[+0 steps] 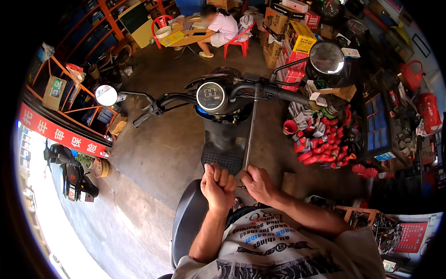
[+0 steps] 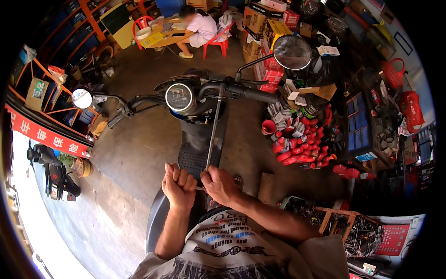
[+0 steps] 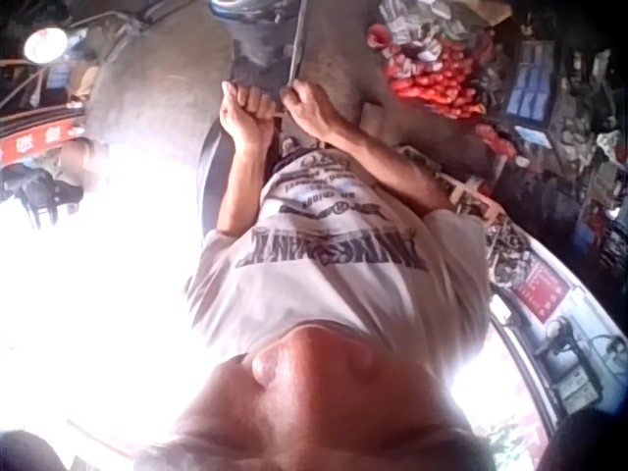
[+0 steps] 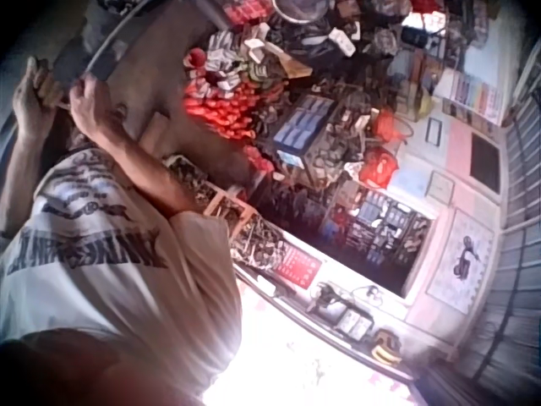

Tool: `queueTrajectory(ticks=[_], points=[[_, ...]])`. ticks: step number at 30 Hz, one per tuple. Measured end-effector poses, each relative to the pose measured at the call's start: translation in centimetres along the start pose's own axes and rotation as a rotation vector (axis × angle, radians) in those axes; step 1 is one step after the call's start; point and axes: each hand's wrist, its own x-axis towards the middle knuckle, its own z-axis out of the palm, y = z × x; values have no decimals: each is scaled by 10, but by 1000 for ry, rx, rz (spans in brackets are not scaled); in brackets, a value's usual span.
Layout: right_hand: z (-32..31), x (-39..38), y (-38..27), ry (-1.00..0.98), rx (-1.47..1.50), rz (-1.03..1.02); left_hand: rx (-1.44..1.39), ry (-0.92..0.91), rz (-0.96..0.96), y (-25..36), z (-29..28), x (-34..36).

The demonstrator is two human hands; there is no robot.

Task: The person uses a wrench to tighten bolts on the handlebar of a scooter. They then move the scooter outside the shop and park it next to another scooter.

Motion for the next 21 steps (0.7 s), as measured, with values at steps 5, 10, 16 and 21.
queueTrajectory(ticks=[5, 10, 16, 21], points=[[7, 2, 6, 67, 45, 53, 12, 4, -3, 0, 0, 0], [4, 2, -1, 58, 94, 70, 27, -18, 8, -1, -1, 0], [6, 2, 9, 107, 33, -166, 47, -28, 18, -1, 0, 0], [3, 1, -1, 60, 124, 15, 52, 19, 18, -1, 4, -2]])
